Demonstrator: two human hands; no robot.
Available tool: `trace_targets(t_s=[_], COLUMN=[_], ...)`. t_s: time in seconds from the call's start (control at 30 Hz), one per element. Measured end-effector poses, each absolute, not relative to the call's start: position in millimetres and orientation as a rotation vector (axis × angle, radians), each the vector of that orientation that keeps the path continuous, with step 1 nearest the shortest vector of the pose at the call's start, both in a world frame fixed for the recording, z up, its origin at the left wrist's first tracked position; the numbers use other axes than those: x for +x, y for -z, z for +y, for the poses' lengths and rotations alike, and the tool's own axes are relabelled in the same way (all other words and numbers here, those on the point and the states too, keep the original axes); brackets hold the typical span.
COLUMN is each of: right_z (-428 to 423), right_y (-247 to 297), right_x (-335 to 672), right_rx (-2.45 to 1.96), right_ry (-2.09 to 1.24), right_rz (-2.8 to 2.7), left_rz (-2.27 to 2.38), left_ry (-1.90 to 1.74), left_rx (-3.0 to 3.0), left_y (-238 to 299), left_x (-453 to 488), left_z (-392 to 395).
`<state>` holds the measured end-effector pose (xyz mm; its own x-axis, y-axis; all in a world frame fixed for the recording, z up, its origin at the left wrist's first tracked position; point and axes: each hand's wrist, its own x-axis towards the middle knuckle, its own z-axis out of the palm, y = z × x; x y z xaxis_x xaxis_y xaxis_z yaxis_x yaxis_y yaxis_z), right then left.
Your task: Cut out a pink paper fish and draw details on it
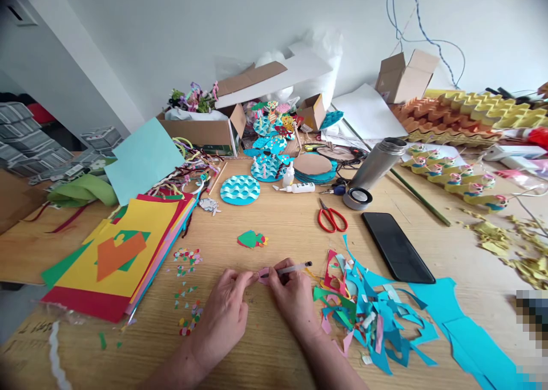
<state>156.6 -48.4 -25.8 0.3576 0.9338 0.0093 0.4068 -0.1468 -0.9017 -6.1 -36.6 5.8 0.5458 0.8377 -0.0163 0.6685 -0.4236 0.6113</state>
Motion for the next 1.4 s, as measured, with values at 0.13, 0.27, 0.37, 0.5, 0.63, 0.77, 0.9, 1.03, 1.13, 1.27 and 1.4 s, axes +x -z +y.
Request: trace_targets(t_s=[0.13,0.27,0.37,0.5,0.63,0.77,0.9,1.03,1.13,1.27,1.4], right_z=[-48.3,-47.8,-48.1,-48.2,-47.7,-47.8,-48.4,-48.3,-48.1,-48.6,-48.6], right_y=[27.2,29.0,29.8,30.0,29.1,26.8,25.5,26.1,26.6,25.2,22.5], right_x=[156.8,157.2,157.1,156.9,157.3,157.4,157.0,157.0,157.3,157.3,156.3], right_rx=[-1.724,-1.731,-1.729,-1.723,-1.730,-1.712,-1.706,-1.712,-1.717,-1.723,-1.717], right_ry=[-0.747,-0.744,-0.759,-0.767,-0.755,-0.763,-0.769,-0.762,-0.764,-0.751,-0.760], right_rz=[-1.185,-1.191,-1.187,-1.172,-1.180,-1.197,-1.190,-1.190,-1.189,-1.195,-1.193], left_rz=[1.210,1.205,1.206,1.199,1.195,1.196,1.187,1.192,1.197,1.207,1.205], left_ry=[-0.384,-0.388,-0.388,-0.397,-0.418,-0.422,-0.424,-0.418,-0.406,-0.380,-0.391], left_rx=[2.216,2.223,2.221,2.217,2.215,2.210,2.221,2.221,2.216,2.210,2.209], left_y=[-6.8,-5.8,-5.0,-5.6,-6.0,-5.1,-4.5,-4.4,-4.8,-5.8,-6.7], left_x=[-5.8,-5.9,-6.1,-6.3,-6.0,-6.0,-6.5,-6.2,-6.0,-6.0,-5.8], left_z=[-36.7,-36.3,-36.4,-36.8,-37.1,-36.9,-36.5,-36.5,-36.1,-35.6,-36.0])
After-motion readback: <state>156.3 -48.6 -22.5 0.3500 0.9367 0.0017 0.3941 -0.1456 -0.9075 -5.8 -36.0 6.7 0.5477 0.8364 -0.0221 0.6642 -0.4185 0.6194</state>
